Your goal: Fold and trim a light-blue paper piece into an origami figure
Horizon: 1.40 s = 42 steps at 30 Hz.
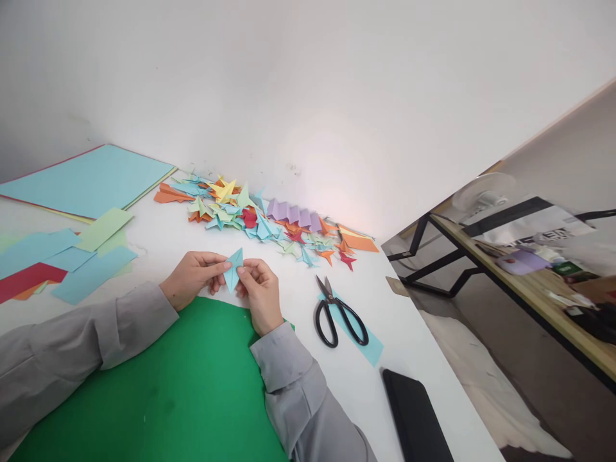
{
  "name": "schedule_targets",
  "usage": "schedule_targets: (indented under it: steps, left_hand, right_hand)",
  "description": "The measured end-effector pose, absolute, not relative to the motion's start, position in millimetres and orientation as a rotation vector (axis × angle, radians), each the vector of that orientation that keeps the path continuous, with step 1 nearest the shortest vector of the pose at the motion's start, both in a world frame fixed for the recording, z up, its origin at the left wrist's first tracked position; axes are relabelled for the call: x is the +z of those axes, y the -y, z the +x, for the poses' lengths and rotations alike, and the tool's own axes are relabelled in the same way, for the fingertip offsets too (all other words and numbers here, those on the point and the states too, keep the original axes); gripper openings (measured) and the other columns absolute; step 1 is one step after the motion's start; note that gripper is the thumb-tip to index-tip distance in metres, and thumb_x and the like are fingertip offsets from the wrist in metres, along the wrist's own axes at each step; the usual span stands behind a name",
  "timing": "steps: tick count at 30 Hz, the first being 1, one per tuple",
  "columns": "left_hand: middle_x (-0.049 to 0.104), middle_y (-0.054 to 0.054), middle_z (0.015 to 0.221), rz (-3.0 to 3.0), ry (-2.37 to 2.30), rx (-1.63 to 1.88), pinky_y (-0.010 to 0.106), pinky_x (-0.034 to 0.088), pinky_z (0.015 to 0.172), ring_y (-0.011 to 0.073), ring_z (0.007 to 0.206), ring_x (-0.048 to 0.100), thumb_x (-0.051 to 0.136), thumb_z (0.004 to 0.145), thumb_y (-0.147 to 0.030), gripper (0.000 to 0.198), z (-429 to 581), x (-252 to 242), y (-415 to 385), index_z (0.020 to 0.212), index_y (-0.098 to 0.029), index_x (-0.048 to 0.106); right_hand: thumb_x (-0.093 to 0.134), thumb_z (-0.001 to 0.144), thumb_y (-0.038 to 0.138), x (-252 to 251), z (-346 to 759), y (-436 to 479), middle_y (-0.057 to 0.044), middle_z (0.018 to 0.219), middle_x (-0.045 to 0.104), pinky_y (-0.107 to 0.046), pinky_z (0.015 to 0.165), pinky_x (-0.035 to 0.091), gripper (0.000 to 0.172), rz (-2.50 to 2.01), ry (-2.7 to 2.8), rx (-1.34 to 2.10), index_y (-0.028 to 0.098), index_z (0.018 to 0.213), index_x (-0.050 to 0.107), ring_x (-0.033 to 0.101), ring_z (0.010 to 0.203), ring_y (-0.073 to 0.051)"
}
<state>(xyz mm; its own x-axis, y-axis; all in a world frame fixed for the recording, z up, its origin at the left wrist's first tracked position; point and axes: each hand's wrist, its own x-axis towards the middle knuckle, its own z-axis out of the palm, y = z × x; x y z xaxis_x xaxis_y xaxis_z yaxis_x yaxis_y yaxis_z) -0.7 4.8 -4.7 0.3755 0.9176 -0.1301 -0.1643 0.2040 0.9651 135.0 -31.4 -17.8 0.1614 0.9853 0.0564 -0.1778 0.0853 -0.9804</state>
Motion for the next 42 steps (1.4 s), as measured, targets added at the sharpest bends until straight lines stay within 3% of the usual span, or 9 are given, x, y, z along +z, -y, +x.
schedule_targets:
  steps: [7,12,16,25,32,38,42]
  left_hand:
    - [0.051,-0.003,0.039,1.074,-0.788,0.932,0.021,0.034,0.035,0.0083,0.033,0.043,0.066,0.068,-0.034,0.026,-2.0,-4.0,-4.7,0.073,-0.009,0.068]
    - [0.054,-0.004,0.040,1.062,-0.792,0.896,0.021,0.036,0.036,0.0088,0.034,0.045,0.068,0.060,-0.023,0.037,-3.2,-3.4,-4.8,0.093,-0.006,0.067]
    - [0.052,-0.006,0.040,1.141,-0.807,0.910,0.021,0.036,0.034,0.0079,0.033,0.044,0.070,0.056,-0.021,0.043,-2.5,-1.4,-2.7,0.097,-0.005,0.067]
    - [0.051,-0.005,0.039,1.149,-0.815,1.008,0.020,0.035,0.033,0.0069,0.032,0.043,0.067,0.058,-0.023,0.034,0.8,-5.4,-3.2,0.087,-0.005,0.070]
    - [0.051,-0.004,0.039,1.143,-0.851,0.969,0.021,0.037,0.035,0.0083,0.034,0.045,0.067,0.061,-0.022,0.032,0.3,-7.6,-4.5,0.089,-0.007,0.071]
    - [0.063,0.002,0.074,1.163,-0.820,1.024,0.023,0.038,0.034,0.0072,0.040,0.051,0.070,0.055,-0.021,0.022,0.4,-2.9,-2.6,0.075,-0.011,0.071]
    - [0.061,-0.001,0.059,1.143,-0.859,1.000,0.024,0.041,0.040,0.0084,0.040,0.050,0.071,0.055,-0.020,0.026,-0.1,-5.0,-3.4,0.079,-0.011,0.070]
  right_hand:
    - [0.067,0.072,0.043,-18.1,134.8,31.3,0.007,0.041,0.048,-0.020,0.039,0.030,0.029,-1.160,0.962,1.090,0.018,0.063,0.054,0.040,0.036,-0.007]
    - [0.067,0.072,0.045,-19.2,135.4,30.8,0.008,0.041,0.047,-0.020,0.038,0.029,0.032,-1.146,0.916,1.070,0.018,0.062,0.054,0.040,0.035,-0.007]
    - [0.066,0.074,0.045,-21.2,135.4,30.6,0.007,0.041,0.048,-0.020,0.037,0.028,0.031,-1.124,0.918,1.082,0.018,0.063,0.054,0.040,0.036,-0.007]
    - [0.067,0.073,0.046,-17.7,134.1,32.1,0.008,0.038,0.046,-0.019,0.037,0.026,0.031,-1.141,0.960,1.023,0.017,0.066,0.057,0.035,0.033,-0.006]
    - [0.066,0.074,0.045,-18.6,133.7,31.3,0.007,0.042,0.051,-0.020,0.040,0.033,0.029,-1.115,0.958,1.031,0.017,0.069,0.058,0.043,0.037,-0.007]
    - [0.072,0.068,0.043,-19.5,133.9,30.0,0.006,0.056,0.055,-0.020,0.040,0.037,0.028,-1.127,0.893,1.018,0.017,0.068,0.060,0.047,0.041,-0.006]
    - [0.075,0.064,0.039,-20.5,133.5,30.1,0.006,0.055,0.056,-0.021,0.041,0.038,0.026,-1.144,0.900,1.011,0.018,0.066,0.059,0.049,0.041,-0.008]
